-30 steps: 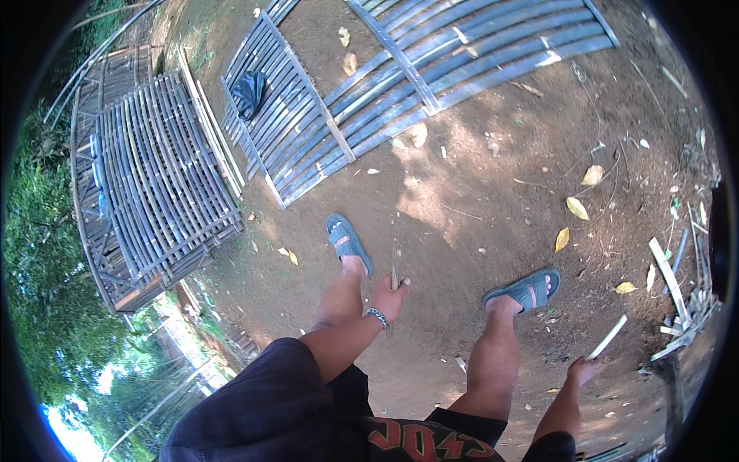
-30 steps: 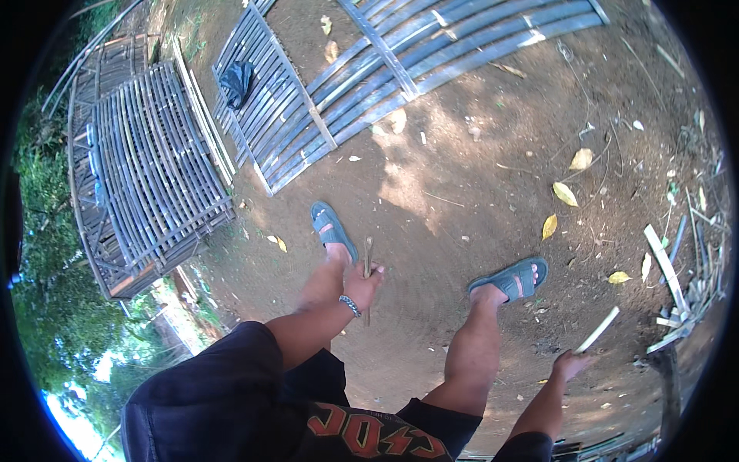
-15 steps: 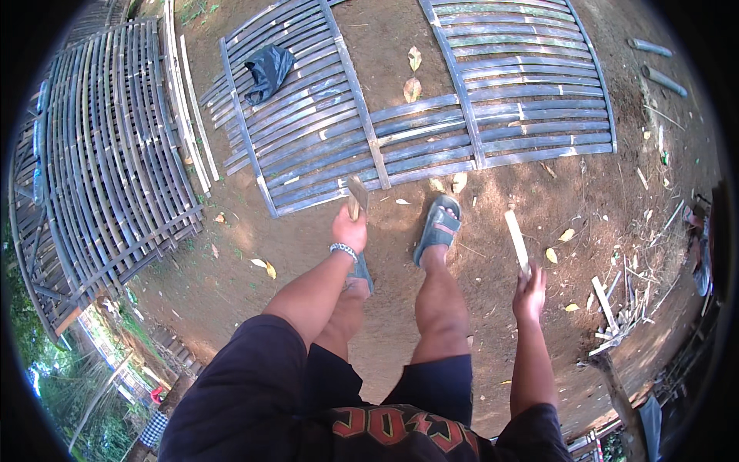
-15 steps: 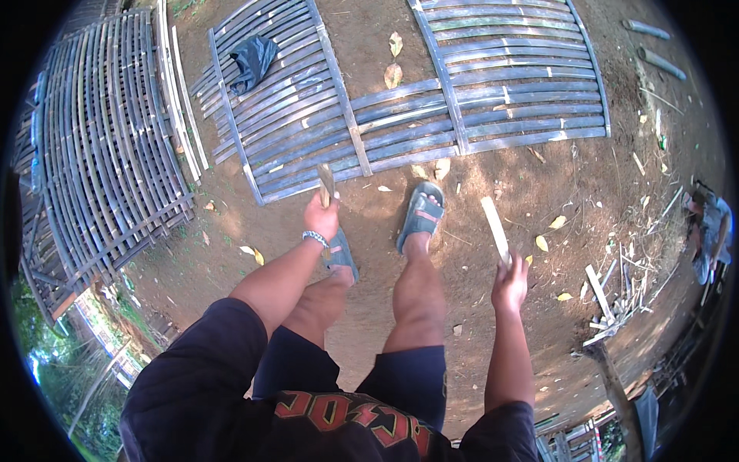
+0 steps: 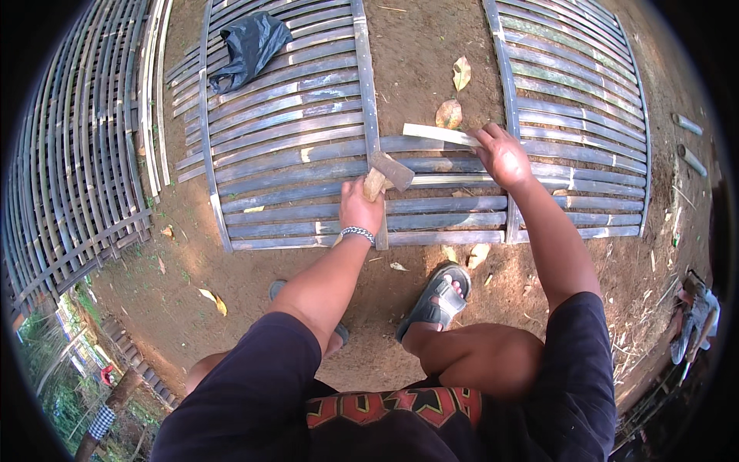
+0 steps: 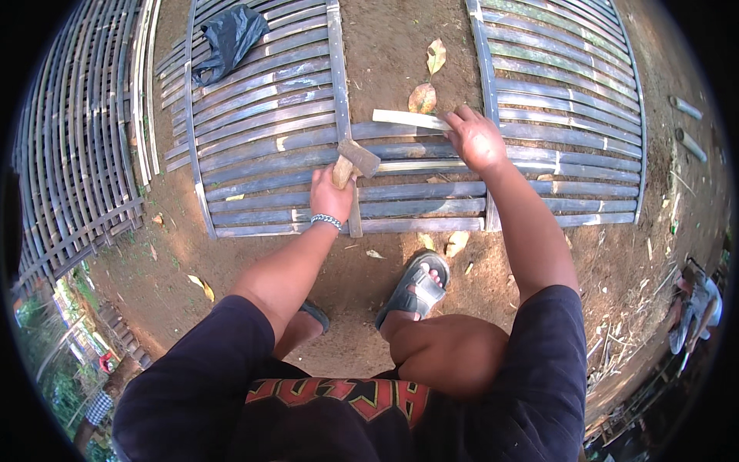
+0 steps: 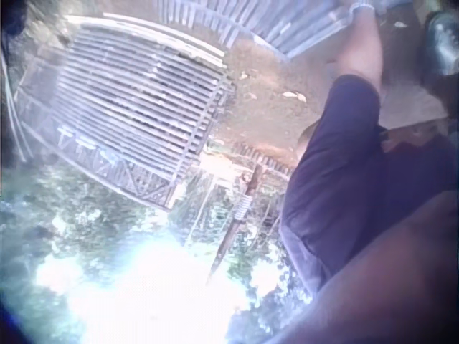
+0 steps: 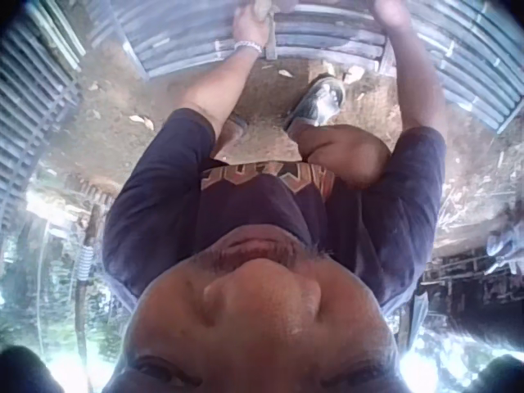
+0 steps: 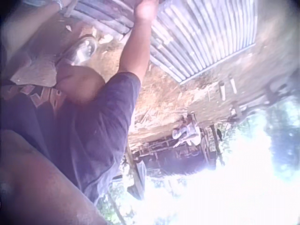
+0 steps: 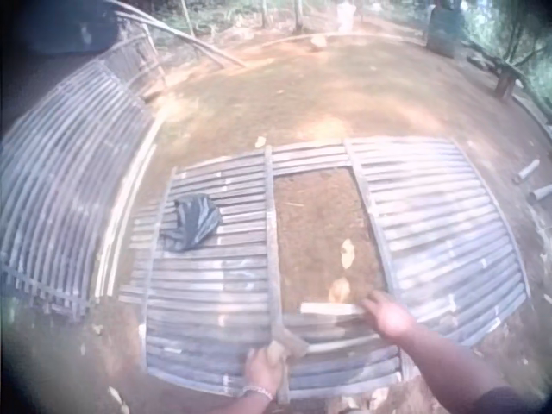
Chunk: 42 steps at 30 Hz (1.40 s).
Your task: The person assembles a bamboo structure by placing thin bamboo strips onto a larger frame and securing them with a hammer. They repeatedly position the strips and strike them to fasten them in place.
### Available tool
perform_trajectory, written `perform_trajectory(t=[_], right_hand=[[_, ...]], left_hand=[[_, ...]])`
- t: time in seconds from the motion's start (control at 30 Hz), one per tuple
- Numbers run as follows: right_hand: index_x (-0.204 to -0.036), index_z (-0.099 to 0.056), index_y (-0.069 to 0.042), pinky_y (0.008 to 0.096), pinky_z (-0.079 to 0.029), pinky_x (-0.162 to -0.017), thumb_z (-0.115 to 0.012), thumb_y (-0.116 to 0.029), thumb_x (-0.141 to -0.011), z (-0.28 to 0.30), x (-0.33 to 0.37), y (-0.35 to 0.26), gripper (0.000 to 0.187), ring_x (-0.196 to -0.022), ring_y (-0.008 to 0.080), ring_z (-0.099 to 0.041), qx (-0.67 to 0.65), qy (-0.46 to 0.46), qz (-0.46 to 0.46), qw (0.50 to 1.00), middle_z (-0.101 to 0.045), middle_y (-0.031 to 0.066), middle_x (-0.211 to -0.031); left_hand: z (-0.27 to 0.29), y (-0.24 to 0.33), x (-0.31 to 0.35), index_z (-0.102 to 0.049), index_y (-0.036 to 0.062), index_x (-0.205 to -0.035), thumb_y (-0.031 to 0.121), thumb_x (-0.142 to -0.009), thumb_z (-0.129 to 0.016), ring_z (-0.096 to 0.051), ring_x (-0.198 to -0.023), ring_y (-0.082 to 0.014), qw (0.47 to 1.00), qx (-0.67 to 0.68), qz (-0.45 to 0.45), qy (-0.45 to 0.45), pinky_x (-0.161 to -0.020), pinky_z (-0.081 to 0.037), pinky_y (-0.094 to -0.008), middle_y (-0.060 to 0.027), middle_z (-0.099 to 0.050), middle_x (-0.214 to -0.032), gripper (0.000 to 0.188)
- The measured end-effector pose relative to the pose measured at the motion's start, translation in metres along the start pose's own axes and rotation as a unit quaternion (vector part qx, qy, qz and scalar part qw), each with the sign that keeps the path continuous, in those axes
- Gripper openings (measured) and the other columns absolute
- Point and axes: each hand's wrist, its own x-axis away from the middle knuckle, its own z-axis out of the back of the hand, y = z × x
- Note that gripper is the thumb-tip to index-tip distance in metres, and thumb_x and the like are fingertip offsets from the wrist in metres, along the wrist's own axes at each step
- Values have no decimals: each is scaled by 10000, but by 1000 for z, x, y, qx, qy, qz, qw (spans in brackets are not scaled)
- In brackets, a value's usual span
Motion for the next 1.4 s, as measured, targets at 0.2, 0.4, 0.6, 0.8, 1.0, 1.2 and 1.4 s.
perform_trajectory(t=[0.2, 0.4, 0.6, 0.8, 1.0, 1.2, 1.4], right_hand=[[-1320, -621, -191, 468, -504, -963, -661, -147, -925, -18, -58, 13, 399, -1149, 330, -625, 7, -28, 61, 998, -625, 90, -1203], [-1337, -616, -204, 466, -499, -972, -639, -161, -944, -30, -68, 3, 396, -1175, 320, -622, 14, -33, 82, 996, -619, 72, -1247], [-1314, -640, -185, 457, -498, -979, -631, -157, -949, -44, -74, 10, 366, -1167, 318, -625, -20, -18, 109, 994, -624, 75, -1224], [-1284, -668, -165, 460, -495, -991, -638, -167, -945, -49, -81, 5, 340, -1175, 320, -605, -41, -19, 115, 992, -629, 80, -1182], [-1296, -678, -178, 459, -488, -1010, -645, -175, -939, -53, -82, 3, 359, -1188, 312, -582, -22, -5, 111, 994, -636, 73, -1169], [-1273, -703, -179, 462, -477, -1012, -653, -192, -940, -50, -81, 4, 337, -1187, 310, -582, -22, -12, 103, 994, -640, 69, -1172], [-1258, -713, -184, 463, -475, -999, -673, -164, -926, -53, -79, 7, 335, -1194, 302, -582, -40, 3, 118, 992, -642, 60, -1166]], left_hand=[[-7, 7, -6, -657, -11, -1186, 330, -784, -857, -640, -1097, -410, 999, -22, 37, 21, -957, -515, -476, -221, -666, -1163, 564], [-2, 8, -23, -669, -16, -978, 296, -748, -876, -677, -956, -435, 999, -10, 47, -15, -868, -543, -496, -261, -707, -989, 440], [-4, 10, -21, -674, -19, -945, 274, -756, -865, -683, -929, -434, 999, -19, 33, -2, -850, -546, -485, -258, -707, -978, 397], [0, 11, -20, -678, -11, -934, 271, -762, -859, -679, -910, -433, 999, -4, 36, -9, -837, -544, -486, -250, -703, -958, 377], [-4, 4, -22, -671, 0, -931, 277, -764, -860, -673, -922, -425, 1000, -13, 8, -4, -845, -536, -482, -236, -701, -954, 374], [0, 7, -22, -676, 2, -932, 275, -760, -857, -670, -939, -419, 999, 12, 23, -26, -852, -534, -484, -236, -699, -975, 369], [-4, 3, -24, -687, 5, -911, 272, -755, -859, -669, -923, -417, 1000, 7, 6, -12, -848, -535, -479, -230, -697, -967, 353]])
